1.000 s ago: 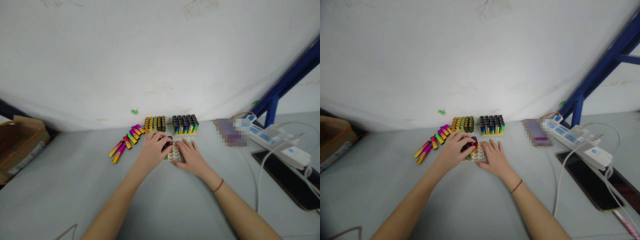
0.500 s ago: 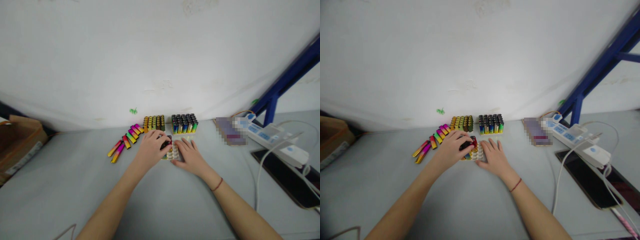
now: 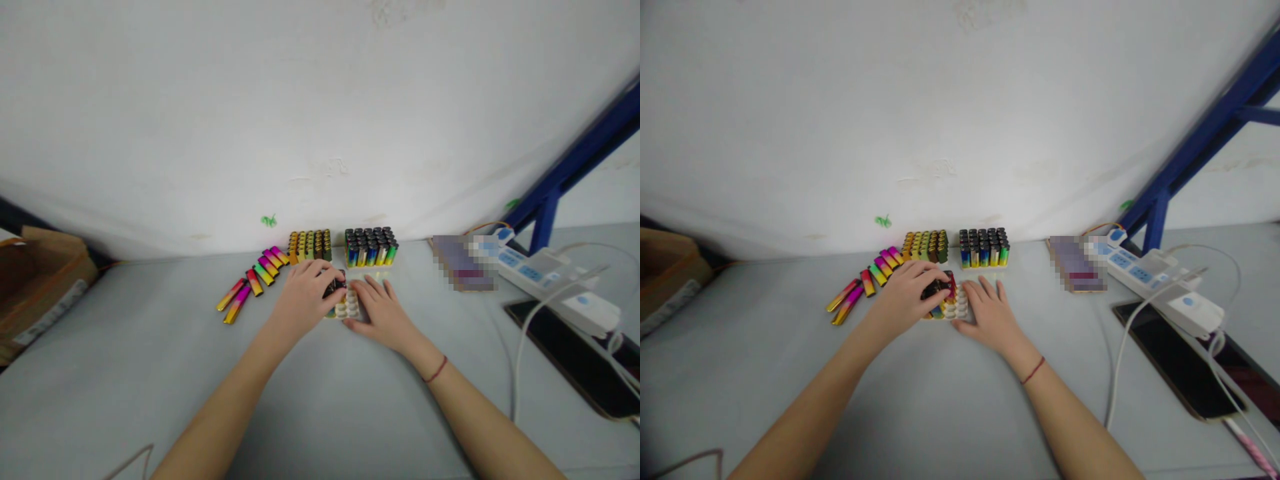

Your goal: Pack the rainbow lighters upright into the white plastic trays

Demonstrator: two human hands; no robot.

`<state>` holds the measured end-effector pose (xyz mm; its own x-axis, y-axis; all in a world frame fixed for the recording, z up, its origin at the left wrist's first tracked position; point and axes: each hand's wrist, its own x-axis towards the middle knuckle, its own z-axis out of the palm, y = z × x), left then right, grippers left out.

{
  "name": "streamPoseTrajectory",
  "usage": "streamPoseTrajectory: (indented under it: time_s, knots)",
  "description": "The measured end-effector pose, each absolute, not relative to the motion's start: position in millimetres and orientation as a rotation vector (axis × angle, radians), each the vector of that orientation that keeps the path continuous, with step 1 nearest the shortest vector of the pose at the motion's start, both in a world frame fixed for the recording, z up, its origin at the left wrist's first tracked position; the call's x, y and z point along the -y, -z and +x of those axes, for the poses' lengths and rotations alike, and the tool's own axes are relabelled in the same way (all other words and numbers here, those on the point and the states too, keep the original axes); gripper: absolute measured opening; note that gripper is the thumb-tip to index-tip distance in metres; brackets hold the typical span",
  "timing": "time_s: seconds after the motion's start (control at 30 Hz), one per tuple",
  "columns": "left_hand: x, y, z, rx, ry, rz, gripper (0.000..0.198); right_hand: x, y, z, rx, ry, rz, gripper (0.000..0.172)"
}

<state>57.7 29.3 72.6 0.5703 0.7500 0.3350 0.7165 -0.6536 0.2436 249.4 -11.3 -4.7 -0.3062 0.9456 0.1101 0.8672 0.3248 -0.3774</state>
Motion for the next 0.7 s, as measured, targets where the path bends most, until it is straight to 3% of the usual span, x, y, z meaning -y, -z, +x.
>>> streamPoseTrajectory:
  time_s: [0.23, 0.47, 0.6, 0.7]
  knots:
    - [-30, -70, 56, -1.213, -0.707, 2.715, 0.013, 11, 4, 250, 2.294, -0.360, -1.627, 0.074]
    - [-40, -65, 0, -1.431, -0.893, 2.481, 0.031, 12, 2, 250, 2.298, -0.366, -1.619, 0.071]
    - [-53, -47, -63, -1.950, -0.605, 2.238, 0.040, 12, 3, 251, 2.304, -0.359, -1.620, 0.071]
    - [-55, -41, -96, -2.057, -0.284, 2.068, 0.039, 12, 3, 251, 2.306, -0.352, -1.624, 0.069]
